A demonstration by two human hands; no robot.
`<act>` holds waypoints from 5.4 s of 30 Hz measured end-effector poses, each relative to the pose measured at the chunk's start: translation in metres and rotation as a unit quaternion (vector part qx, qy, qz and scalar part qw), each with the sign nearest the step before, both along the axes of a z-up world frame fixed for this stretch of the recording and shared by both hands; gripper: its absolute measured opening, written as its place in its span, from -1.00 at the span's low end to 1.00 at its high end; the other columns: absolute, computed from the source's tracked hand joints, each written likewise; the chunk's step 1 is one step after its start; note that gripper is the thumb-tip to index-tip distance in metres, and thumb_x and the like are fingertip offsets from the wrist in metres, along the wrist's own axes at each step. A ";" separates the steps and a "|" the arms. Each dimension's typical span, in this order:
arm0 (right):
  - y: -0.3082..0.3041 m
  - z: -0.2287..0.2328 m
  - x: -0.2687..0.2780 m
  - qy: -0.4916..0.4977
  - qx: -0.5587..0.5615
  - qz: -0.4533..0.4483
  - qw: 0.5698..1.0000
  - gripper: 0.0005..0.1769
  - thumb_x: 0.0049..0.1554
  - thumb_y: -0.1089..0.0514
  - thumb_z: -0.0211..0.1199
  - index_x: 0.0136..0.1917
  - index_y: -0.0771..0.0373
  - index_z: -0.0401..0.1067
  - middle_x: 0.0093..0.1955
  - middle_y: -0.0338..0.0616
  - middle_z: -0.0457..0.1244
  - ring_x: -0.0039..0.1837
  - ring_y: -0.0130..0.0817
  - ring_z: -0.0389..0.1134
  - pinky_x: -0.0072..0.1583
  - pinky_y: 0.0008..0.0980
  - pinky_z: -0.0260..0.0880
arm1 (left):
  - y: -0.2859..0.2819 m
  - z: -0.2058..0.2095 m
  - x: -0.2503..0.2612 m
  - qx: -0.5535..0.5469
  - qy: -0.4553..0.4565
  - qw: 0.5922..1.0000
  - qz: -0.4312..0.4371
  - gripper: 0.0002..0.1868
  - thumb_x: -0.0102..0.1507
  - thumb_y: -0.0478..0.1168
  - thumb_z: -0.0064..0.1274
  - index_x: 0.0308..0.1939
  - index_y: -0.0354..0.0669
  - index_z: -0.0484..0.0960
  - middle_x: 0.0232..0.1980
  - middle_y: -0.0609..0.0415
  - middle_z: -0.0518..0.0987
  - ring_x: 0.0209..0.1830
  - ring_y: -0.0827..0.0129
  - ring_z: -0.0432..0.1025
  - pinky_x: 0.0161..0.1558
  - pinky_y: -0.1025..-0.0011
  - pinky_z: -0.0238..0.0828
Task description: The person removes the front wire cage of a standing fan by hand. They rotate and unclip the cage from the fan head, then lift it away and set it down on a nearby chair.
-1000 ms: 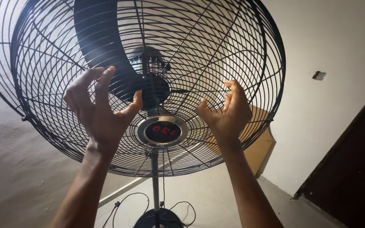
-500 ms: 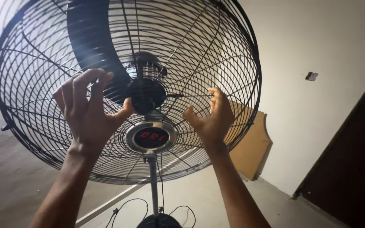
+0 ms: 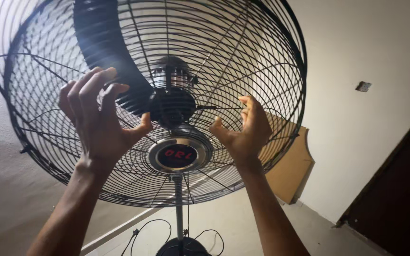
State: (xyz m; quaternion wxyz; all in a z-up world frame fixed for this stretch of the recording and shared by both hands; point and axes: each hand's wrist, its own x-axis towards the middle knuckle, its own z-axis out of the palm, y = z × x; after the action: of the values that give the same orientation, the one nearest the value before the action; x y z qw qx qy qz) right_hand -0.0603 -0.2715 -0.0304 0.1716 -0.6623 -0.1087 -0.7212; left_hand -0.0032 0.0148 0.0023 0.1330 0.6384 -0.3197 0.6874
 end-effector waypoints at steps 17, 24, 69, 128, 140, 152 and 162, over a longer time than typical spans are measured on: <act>-0.006 -0.009 0.002 0.037 0.000 0.033 0.999 -0.35 -0.06 0.07 0.50 0.22 0.37 0.36 0.03 -0.06 0.33 -0.07 -0.36 0.40 -0.01 -0.38 0.53 | -0.005 0.000 -0.013 -0.002 0.078 0.997 0.014 -0.35 0.05 0.04 0.46 0.09 -0.13 0.54 0.40 0.06 0.36 0.51 0.20 0.23 0.54 0.08 -0.14; -0.010 -0.009 -0.005 0.044 0.018 0.019 0.999 -0.42 -0.08 0.11 0.50 0.15 0.34 0.40 -0.24 -0.26 0.18 -0.33 -0.55 0.08 -0.35 -0.51 0.10 | -0.010 0.001 -0.013 0.003 0.052 0.999 0.002 -0.38 0.09 0.06 0.46 0.08 -0.12 0.54 0.38 0.12 0.35 0.49 0.28 0.23 0.59 0.06 -0.16; 0.015 0.001 -0.011 0.053 0.102 0.063 0.991 -0.36 -0.12 0.12 0.48 0.19 0.27 0.34 -0.14 -0.32 0.02 -0.17 -0.50 0.02 -0.17 -0.49 0.07 | 0.003 0.042 -0.049 0.048 0.062 0.997 -0.002 -0.35 0.02 0.01 0.50 0.04 -0.17 0.55 0.34 0.16 0.30 0.48 0.32 0.18 0.60 0.00 -0.28; 0.040 0.195 0.036 0.056 -0.208 -0.091 0.972 0.43 -0.11 -0.90 0.00 0.62 0.22 0.20 0.43 0.06 0.07 0.51 -0.03 0.12 0.44 0.28 0.21 | 0.034 0.076 -0.016 0.072 0.036 0.997 0.015 -0.37 -0.08 0.09 0.42 -0.08 -0.15 0.56 0.20 0.13 0.28 0.31 0.30 0.19 0.53 -0.02 -0.17; 0.035 0.218 0.047 0.113 -0.252 -0.101 0.956 0.46 -0.28 -0.92 0.12 0.46 0.27 0.35 0.28 -0.03 0.16 0.34 -0.16 0.20 0.31 0.18 0.19 | 0.038 0.075 -0.020 0.076 0.043 0.996 0.006 -0.37 -0.08 0.10 0.41 -0.08 -0.16 0.56 0.19 0.16 0.28 0.30 0.36 0.19 0.53 -0.01 -0.18; 0.041 0.246 0.041 0.112 -0.270 0.044 0.955 0.39 -0.31 -0.80 0.36 0.28 0.48 0.44 0.07 0.06 0.24 0.12 -0.17 0.36 0.07 -0.22 0.49 | 0.044 0.071 -0.011 0.057 0.054 0.997 -0.004 -0.39 -0.04 0.05 0.38 -0.04 -0.15 0.54 0.18 0.14 0.30 0.32 0.34 0.20 0.58 -0.02 -0.18; 0.039 0.248 0.037 0.117 -0.254 0.040 0.959 0.25 -0.32 -0.72 0.48 0.15 0.44 0.47 0.01 0.04 0.24 0.11 -0.19 0.34 0.12 -0.17 0.49 | 0.042 0.066 -0.029 0.014 0.092 0.996 -0.008 -0.34 0.01 0.07 0.39 0.09 -0.11 0.54 0.27 0.08 0.32 0.39 0.22 0.20 0.57 -0.01 -0.19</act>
State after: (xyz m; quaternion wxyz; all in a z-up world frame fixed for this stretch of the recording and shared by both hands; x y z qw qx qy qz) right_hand -0.0231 -0.2323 0.2172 0.0377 -0.7591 -0.2940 -0.5796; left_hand -0.0324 0.0571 0.0684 0.1582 0.6985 -0.3210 0.6197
